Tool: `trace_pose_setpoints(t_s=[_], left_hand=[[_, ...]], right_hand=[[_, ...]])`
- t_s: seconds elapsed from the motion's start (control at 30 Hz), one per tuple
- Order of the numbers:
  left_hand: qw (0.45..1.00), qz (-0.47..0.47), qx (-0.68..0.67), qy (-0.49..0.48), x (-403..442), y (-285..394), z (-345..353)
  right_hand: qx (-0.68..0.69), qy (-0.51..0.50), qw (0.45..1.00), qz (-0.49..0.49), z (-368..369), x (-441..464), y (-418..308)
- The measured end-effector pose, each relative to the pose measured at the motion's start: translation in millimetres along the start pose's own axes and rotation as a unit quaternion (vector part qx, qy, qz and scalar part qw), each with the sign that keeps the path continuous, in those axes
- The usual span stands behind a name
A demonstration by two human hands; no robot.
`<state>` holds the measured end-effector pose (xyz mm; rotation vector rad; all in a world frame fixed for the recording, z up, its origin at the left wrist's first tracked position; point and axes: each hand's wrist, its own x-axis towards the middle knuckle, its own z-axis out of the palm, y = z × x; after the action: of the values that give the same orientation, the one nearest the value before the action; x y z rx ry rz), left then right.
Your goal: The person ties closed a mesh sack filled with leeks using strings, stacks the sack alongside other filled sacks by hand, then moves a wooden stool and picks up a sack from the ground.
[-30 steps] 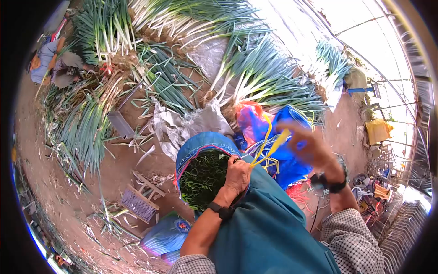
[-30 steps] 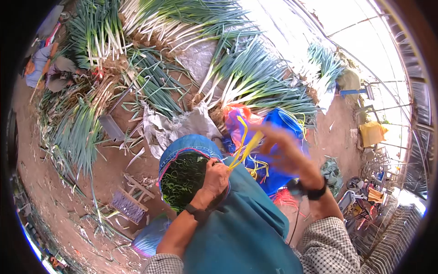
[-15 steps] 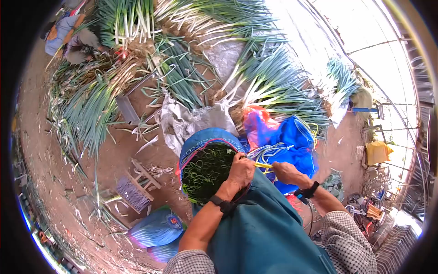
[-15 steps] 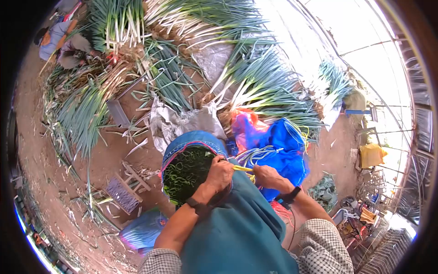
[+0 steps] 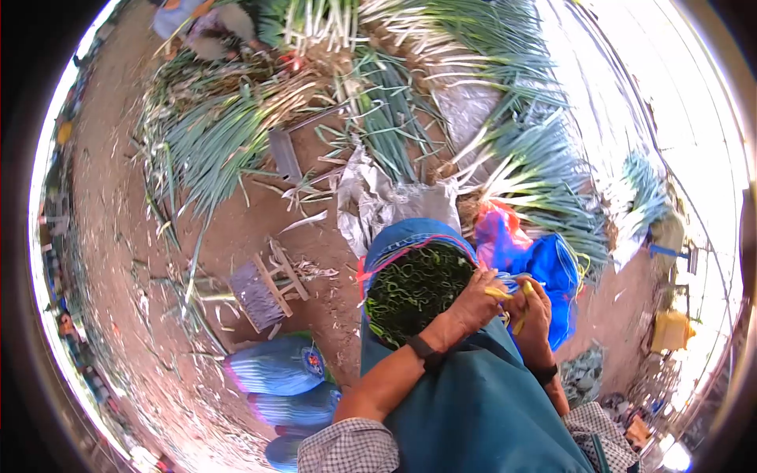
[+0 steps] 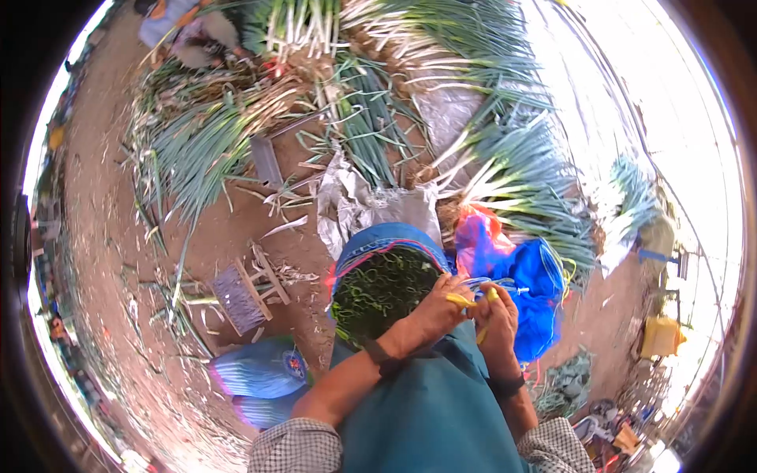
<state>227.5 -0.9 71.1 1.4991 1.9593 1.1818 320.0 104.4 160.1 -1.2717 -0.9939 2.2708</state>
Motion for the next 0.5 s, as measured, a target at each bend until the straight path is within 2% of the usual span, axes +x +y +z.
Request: trace_pose_setpoints(t_s=[0.07,0.1,0.17,0.2,0.27,0.33,0.37,0.5], left_hand=[[0.991,-0.050,-0.012,0.123,-12.6,26.4,-57.2],[0.988,-0.067,-0.033,0.133,-30.0,31.2,-100.9],[0.941,-0.206,-0.006,0.268,-108.9,0.3,-115.7],[0.878,-0.388,-0.094,0.264,-160.1,-21.5,-114.9],[0.717,-0.637,-0.096,0.268,-218.3,-40.4,-140.4],[0.820,-0.506,0.080,0.255,-254.7,-64.1,-137.3],[0.854,-0.429,0.166,0.241,-265.3,-73.7,-128.8],[0.939,-0.264,0.165,0.149,-231.6,-125.5,-138.3]], right_hand=[[-0.081,0.014,0.997,-0.008,6.6,-7.2,-5.3],[-0.103,0.003,0.995,-0.008,7.4,-7.3,-4.8],[-0.137,-0.018,0.990,-0.015,8.1,-4.3,-3.7],[-0.150,-0.026,0.988,-0.021,6.4,-2.2,-0.8],[-0.180,-0.041,0.983,-0.013,4.5,-1.4,-0.8],[-0.212,-0.053,0.976,0.009,6.2,0.8,-3.9],[-0.230,-0.050,0.972,0.013,7.1,1.5,-2.9],[-0.273,-0.077,0.959,0.015,11.7,2.5,0.4]])
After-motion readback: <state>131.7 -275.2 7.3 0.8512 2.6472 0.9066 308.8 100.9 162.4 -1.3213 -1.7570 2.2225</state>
